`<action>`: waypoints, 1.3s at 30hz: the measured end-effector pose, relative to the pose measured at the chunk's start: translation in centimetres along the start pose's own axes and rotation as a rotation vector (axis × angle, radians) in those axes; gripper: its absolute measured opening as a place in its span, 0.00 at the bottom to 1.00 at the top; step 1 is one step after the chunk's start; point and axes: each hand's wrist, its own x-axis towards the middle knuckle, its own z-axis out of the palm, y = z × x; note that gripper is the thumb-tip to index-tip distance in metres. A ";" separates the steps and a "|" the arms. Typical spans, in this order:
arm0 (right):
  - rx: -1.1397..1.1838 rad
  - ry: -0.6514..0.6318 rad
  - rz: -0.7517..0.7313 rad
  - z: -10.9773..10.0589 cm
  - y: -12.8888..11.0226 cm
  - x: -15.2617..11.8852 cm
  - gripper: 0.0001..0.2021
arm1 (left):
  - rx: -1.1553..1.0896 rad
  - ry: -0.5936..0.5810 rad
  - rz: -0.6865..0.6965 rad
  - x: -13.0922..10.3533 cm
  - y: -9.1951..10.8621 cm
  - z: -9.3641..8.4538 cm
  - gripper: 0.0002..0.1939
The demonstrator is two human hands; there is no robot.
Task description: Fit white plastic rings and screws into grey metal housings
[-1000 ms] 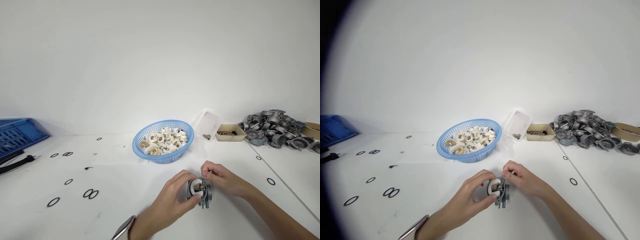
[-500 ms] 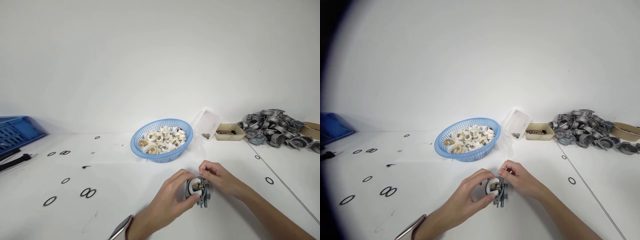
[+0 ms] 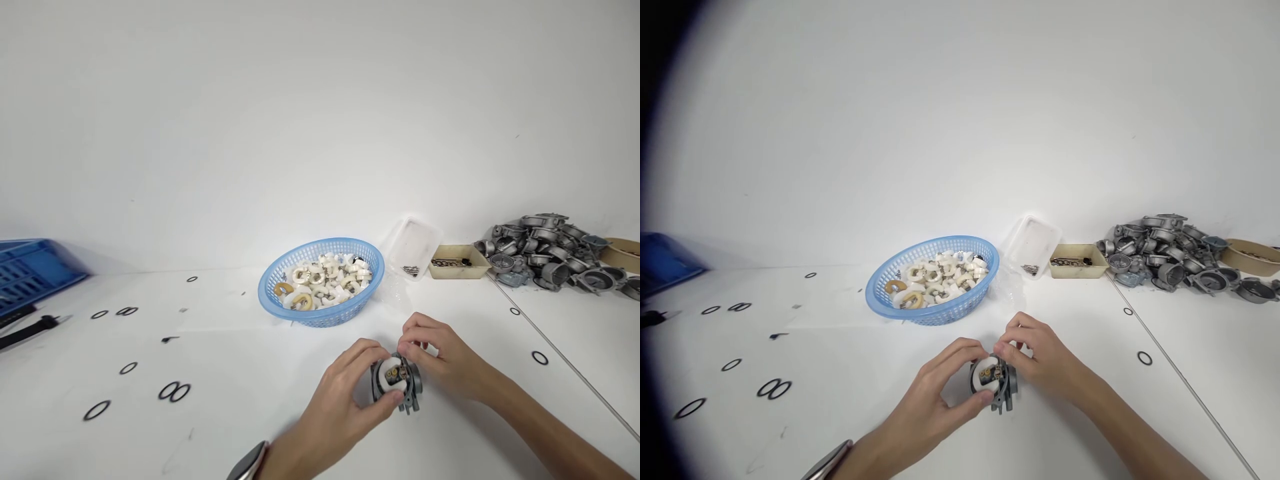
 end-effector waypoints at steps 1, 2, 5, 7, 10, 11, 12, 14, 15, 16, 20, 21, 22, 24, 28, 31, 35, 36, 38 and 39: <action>-0.014 -0.003 -0.004 -0.1 -0.1 0.0 0.19 | -0.001 0.009 -0.004 0.0 0.0 0.1 0.11; -0.026 -0.005 -0.009 -0.2 -0.1 -0.1 0.19 | -0.002 0.015 -0.009 0.0 0.1 0.1 0.11; -0.051 -0.020 -0.022 -0.5 -0.3 -0.2 0.18 | -0.005 0.024 -0.025 0.0 0.2 0.1 0.10; -0.062 -0.043 -0.025 -0.7 -0.4 -0.2 0.17 | -0.010 0.023 -0.034 -0.1 0.2 0.1 0.10; -0.065 -0.065 -0.016 -0.9 -0.5 -0.3 0.19 | -0.026 0.021 -0.041 -0.1 0.2 0.1 0.10; -0.062 -0.068 -0.011 -0.9 -0.5 -0.3 0.19 | -0.030 0.023 -0.040 -0.1 0.2 0.1 0.10; -0.058 -0.069 -0.006 -0.8 -0.5 -0.2 0.20 | -0.031 0.024 -0.039 -0.1 0.2 0.2 0.10; -0.051 -0.069 0.003 -0.8 -0.6 -0.2 0.20 | -0.024 0.036 -0.030 -0.1 0.2 0.2 0.10; -0.050 -0.069 0.008 -0.8 -0.7 -0.2 0.20 | -0.019 0.042 -0.024 -0.2 0.2 0.2 0.10; -0.050 -0.070 0.011 -0.8 -0.7 -0.2 0.19 | -0.013 0.045 -0.021 -0.2 0.2 0.3 0.11; -0.041 -0.072 0.022 -0.7 -0.8 -0.3 0.18 | -0.010 0.035 -0.034 -0.3 0.2 0.3 0.10; -0.039 -0.072 0.024 -0.7 -0.8 -0.3 0.18 | -0.012 0.032 -0.038 -0.3 0.3 0.3 0.10; -0.038 -0.072 0.023 -0.7 -0.8 -0.3 0.18 | -0.014 0.033 -0.041 -0.3 0.3 0.2 0.10; -0.036 -0.073 0.018 -0.7 -0.7 -0.2 0.19 | -0.014 0.034 -0.043 -0.2 0.5 0.2 0.10; -0.025 -0.085 0.015 -0.7 -0.6 -0.3 0.21 | -0.022 0.032 -0.052 0.1 0.8 -0.1 0.10; 0.003 -0.067 0.014 -0.9 -0.7 -0.4 0.13 | -0.033 0.022 -0.068 0.2 0.9 -0.2 0.10; 0.051 -0.061 0.011 -1.3 -0.9 -0.7 0.15 | -0.042 0.016 -0.077 0.2 0.8 -0.2 0.09; 0.065 -0.072 0.015 -1.4 -1.0 -0.8 0.16 | -0.044 0.014 -0.077 0.2 0.8 -0.2 0.09; 0.087 -0.092 0.027 -1.5 -1.1 -0.8 0.18 | -0.048 0.013 -0.076 0.1 0.8 -0.1 0.09; 0.093 -0.099 0.031 -1.5 -1.1 -0.8 0.18 | -0.050 0.013 -0.076 0.1 0.8 -0.1 0.09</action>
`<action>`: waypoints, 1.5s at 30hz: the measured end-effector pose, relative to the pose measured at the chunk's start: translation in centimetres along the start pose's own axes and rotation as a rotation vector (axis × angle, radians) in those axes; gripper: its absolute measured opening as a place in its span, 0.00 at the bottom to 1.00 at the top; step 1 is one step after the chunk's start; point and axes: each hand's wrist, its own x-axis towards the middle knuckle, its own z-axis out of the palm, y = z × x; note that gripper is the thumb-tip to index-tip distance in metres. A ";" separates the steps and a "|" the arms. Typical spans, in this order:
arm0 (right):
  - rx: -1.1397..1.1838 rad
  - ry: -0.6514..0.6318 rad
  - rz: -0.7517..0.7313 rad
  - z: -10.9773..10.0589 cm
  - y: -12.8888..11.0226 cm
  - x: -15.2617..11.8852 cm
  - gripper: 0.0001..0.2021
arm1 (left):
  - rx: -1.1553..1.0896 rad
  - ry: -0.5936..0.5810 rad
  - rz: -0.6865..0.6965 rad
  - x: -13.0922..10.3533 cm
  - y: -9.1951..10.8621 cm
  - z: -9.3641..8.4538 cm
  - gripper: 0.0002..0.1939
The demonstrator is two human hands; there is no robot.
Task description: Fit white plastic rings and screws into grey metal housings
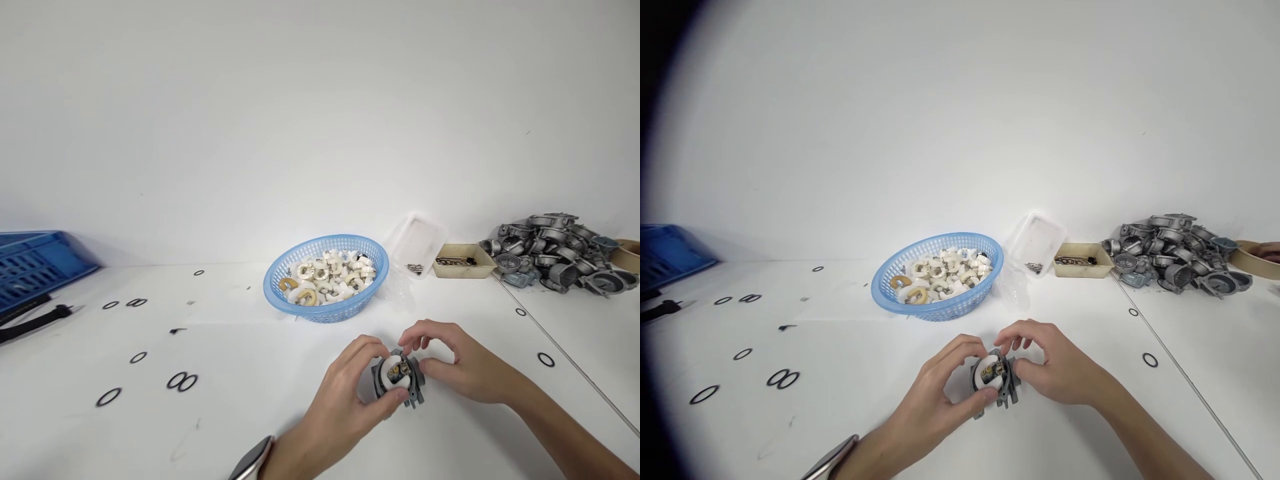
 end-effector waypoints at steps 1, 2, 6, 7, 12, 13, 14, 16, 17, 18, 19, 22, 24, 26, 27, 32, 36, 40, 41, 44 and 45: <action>0.002 -0.005 0.002 0.0 0.0 0.0 0.18 | -0.002 0.000 -0.001 0.0 0.0 0.0 0.09; 0.002 -0.010 0.004 0.0 -0.1 0.0 0.18 | -0.002 -0.001 -0.001 0.0 0.0 0.0 0.09; 0.009 -0.033 -0.016 0.1 -0.2 0.0 0.18 | -0.001 -0.009 0.000 0.0 -0.1 0.0 0.10; 0.011 -0.036 -0.029 0.1 -0.3 0.0 0.18 | -0.002 -0.011 -0.003 0.0 -0.1 0.0 0.10; -0.017 -0.053 -0.074 0.1 -0.7 0.0 0.19 | 0.000 0.007 -0.007 -0.1 -0.3 0.1 0.10; -0.024 -0.056 -0.076 0.1 -0.7 0.0 0.19 | 0.007 0.006 -0.011 -0.2 -0.3 0.1 0.11; -0.029 -0.058 -0.074 0.1 -0.7 -0.1 0.19 | 0.016 -0.003 -0.019 -0.2 -0.2 0.0 0.13; -0.032 -0.060 -0.063 0.2 -0.6 -0.1 0.19 | 0.040 -0.033 -0.041 -0.1 0.0 -0.1 0.19; -0.033 -0.060 -0.057 0.2 -0.6 -0.1 0.19 | 0.052 -0.046 -0.047 -0.1 0.1 -0.2 0.21; -0.032 -0.059 -0.054 0.2 -0.6 -0.1 0.20 | 0.061 -0.054 -0.048 0.0 0.2 -0.2 0.22; -0.032 -0.057 -0.055 0.3 -0.6 -0.1 0.20 | 0.068 -0.059 -0.045 0.0 0.2 -0.3 0.22; -0.042 -0.053 -0.068 0.5 -0.6 0.0 0.19 | 0.069 -0.066 -0.025 0.2 0.2 -0.3 0.19; -0.053 -0.049 -0.080 0.6 -0.6 0.0 0.18 | 0.059 -0.076 -0.014 0.2 0.0 -0.3 0.19; -0.061 -0.043 -0.089 0.7 -0.6 0.1 0.18 | 0.048 -0.083 -0.008 0.2 -0.1 -0.4 0.19; -0.062 -0.041 -0.089 0.8 -0.5 0.1 0.18 | 0.043 -0.086 -0.007 0.2 -0.1 -0.4 0.19; -0.053 -0.048 -0.076 0.7 -0.6 0.0 0.19 | 0.047 -0.095 -0.007 0.2 0.1 -0.5 0.18; -0.035 -0.098 -0.074 0.7 -0.7 -0.1 0.29 | 0.065 -0.068 0.011 0.2 -0.1 -0.6 0.21; -0.100 -0.161 -0.071 1.8 -0.4 -0.1 0.42 | 0.044 0.069 0.085 0.0 -1.2 -1.1 0.18; -0.122 -0.164 -0.075 2.2 -0.2 0.0 0.43 | 0.047 0.109 0.099 -0.1 -1.6 -1.3 0.18; -0.167 -0.111 -0.101 3.3 0.5 0.3 0.42 | 0.069 0.188 0.098 -0.2 -2.7 -1.7 0.17; -0.158 -0.082 -0.106 3.3 0.8 0.5 0.40 | 0.074 0.193 0.090 -0.3 -2.9 -1.7 0.17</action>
